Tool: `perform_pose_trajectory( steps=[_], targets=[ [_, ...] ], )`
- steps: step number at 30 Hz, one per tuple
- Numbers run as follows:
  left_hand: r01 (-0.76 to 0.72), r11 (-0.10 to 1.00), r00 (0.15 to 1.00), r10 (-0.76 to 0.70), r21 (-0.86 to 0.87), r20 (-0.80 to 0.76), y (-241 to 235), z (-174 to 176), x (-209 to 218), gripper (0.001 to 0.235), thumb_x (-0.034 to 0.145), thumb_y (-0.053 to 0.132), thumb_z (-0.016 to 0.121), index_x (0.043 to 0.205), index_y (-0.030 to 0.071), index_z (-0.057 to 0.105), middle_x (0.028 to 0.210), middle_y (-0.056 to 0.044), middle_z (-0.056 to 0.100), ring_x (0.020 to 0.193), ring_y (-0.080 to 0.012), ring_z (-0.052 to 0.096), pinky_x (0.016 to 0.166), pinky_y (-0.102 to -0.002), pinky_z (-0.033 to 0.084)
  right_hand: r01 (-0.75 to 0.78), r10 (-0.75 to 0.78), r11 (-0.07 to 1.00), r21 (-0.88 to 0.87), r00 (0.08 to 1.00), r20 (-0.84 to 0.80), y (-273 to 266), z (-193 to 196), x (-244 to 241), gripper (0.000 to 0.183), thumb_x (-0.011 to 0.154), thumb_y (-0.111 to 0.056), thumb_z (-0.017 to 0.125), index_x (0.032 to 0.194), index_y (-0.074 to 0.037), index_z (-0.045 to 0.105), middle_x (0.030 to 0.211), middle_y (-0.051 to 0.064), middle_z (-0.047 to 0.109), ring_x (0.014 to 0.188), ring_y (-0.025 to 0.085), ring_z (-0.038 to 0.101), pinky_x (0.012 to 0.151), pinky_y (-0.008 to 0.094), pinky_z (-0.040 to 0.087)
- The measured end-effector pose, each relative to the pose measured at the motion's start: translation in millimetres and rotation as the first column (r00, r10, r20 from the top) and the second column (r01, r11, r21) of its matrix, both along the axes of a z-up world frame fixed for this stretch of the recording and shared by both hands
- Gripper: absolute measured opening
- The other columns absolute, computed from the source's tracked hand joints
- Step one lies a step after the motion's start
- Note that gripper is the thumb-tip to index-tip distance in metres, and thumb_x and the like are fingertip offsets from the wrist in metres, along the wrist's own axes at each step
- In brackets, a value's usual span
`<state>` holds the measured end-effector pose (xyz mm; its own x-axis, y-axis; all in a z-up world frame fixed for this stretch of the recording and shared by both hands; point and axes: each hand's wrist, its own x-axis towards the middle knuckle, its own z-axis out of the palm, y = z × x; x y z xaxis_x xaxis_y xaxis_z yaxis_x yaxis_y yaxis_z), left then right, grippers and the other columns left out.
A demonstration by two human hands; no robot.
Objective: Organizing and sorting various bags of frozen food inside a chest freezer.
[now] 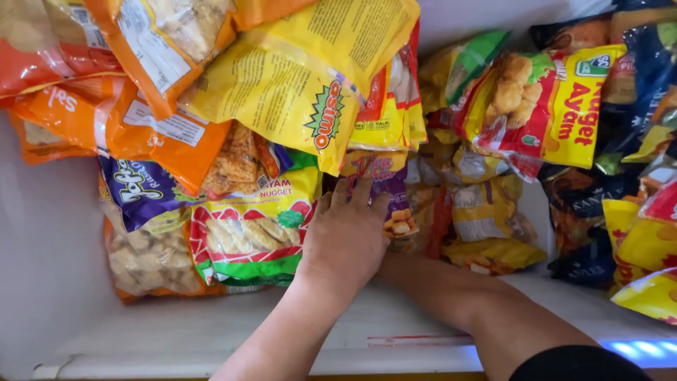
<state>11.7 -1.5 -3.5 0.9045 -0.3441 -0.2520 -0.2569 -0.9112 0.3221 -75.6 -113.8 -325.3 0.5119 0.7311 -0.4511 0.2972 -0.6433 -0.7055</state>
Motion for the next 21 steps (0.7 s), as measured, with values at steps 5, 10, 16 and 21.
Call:
perform_pose_trajectory(
  steps=[5, 10, 16, 21],
  targets=[
    [-0.005, 1.000, 1.000, 0.006, -0.024, 0.010, 4, 1, -1, 0.058, 0.073, 0.029, 0.078, 0.127, 0.010, 0.065, 0.141, -0.017, 0.053, 0.131, -0.0409, 0.048, 0.102, -0.054, 0.044, -0.034, 0.034, 0.999, 0.012, 0.999, -0.027, 4, -3, -7, 0.038, 0.099, -0.033, 0.056, 0.131, -0.015, 0.067, 0.138, 0.016, 0.063, 0.128, 0.033, 0.058, 0.107, 0.046, 0.046],
    [-0.007, 1.000, 1.000, 0.007, -0.008, 0.001, 8, -1, 3, 0.056, 0.075, 0.026, 0.077, 0.128, 0.011, 0.064, 0.140, -0.016, 0.054, 0.129, -0.0396, 0.050, 0.102, -0.052, 0.045, -0.077, 0.077, 0.997, 0.005, 0.997, -0.008, -6, -3, 13, 0.038, 0.100, -0.032, 0.055, 0.131, -0.014, 0.066, 0.139, 0.016, 0.063, 0.129, 0.033, 0.058, 0.108, 0.045, 0.046],
    [-0.014, 1.000, 0.999, 0.014, -0.006, 0.041, 10, -2, -3, 0.059, 0.073, 0.026, 0.077, 0.129, 0.011, 0.064, 0.139, -0.016, 0.054, 0.128, -0.0395, 0.051, 0.099, -0.051, 0.046, -0.118, 0.118, 0.993, -0.004, 0.992, -0.053, -50, 9, 0, 0.038, 0.100, -0.032, 0.055, 0.132, -0.014, 0.066, 0.140, 0.016, 0.063, 0.129, 0.033, 0.058, 0.110, 0.045, 0.045],
    [-0.012, 1.000, 1.000, 0.012, -0.007, 0.014, 9, 2, 3, 0.058, 0.074, 0.026, 0.078, 0.129, 0.011, 0.064, 0.139, -0.016, 0.054, 0.128, -0.0384, 0.051, 0.099, -0.051, 0.047, -0.513, 0.495, 0.858, -0.025, 0.815, 0.301, -100, 91, 48, 0.048, 0.094, -0.029, 0.052, 0.138, -0.011, 0.057, 0.144, 0.011, 0.057, 0.129, 0.031, 0.059, 0.103, 0.047, 0.050]
  ],
)
